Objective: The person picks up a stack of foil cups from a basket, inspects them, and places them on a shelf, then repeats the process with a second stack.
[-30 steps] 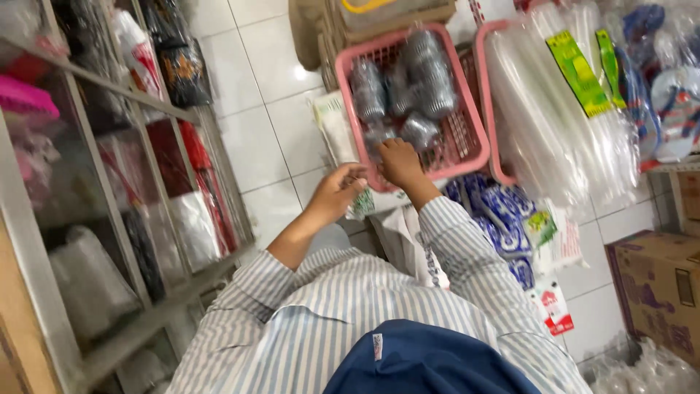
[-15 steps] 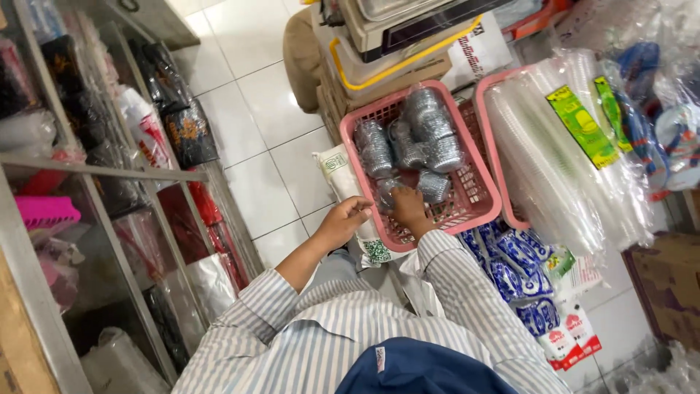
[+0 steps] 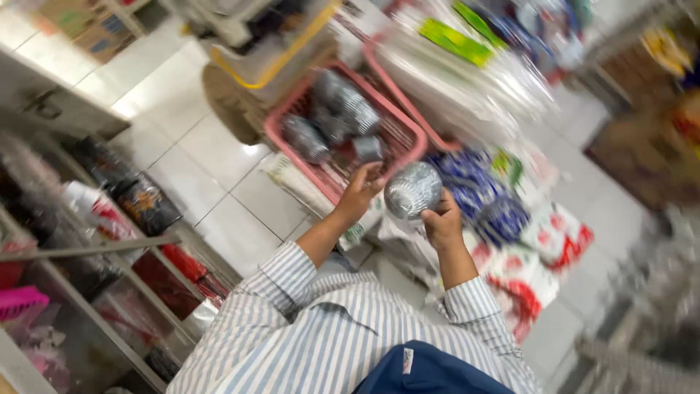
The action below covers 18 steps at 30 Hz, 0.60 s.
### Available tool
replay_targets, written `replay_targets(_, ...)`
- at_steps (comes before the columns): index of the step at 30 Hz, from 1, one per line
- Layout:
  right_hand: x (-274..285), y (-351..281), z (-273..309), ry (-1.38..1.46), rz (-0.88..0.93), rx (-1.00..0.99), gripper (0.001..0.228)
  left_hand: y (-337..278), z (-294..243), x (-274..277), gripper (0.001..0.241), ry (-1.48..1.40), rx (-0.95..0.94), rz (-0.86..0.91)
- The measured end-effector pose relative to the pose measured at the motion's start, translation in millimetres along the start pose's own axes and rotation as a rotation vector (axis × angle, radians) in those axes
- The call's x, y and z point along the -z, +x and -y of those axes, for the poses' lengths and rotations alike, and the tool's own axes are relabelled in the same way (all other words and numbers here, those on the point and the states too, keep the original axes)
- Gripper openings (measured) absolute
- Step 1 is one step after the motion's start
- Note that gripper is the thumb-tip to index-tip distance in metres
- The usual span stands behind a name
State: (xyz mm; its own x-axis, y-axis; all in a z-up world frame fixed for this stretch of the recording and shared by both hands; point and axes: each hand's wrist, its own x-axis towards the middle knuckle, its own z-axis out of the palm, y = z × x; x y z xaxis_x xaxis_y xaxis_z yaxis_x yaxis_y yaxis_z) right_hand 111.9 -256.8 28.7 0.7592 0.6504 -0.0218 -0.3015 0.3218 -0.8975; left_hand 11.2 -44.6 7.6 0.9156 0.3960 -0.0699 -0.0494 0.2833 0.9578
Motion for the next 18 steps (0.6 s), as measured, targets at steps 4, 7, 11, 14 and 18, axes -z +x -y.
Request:
replay_targets(4,5,-109,61,0.136,-0.077,0.144,0.097,-40,5,-111,0.056,-0.470,0.176,0.344)
replay_targets(7,11,-195,82,0.098,-0.219,0.247,0.107,-87,3,-174,0.060,-0.536,0.311,0.482)
replay_targets(11,24,-297,95,0.047,-0.439,0.331,0.115,-143,8,-244,0.065,-0.497,0.403,0.663)
replay_targets(14,29,-353,98,-0.045,-0.636,0.390,0.119,-178,25,-286,0.067,-0.520,0.551,0.760)
replay_targets(18,36,-402,104,-0.097,-0.825,0.467,0.122,-213,55,-328,0.068,-0.355,0.567,0.887)
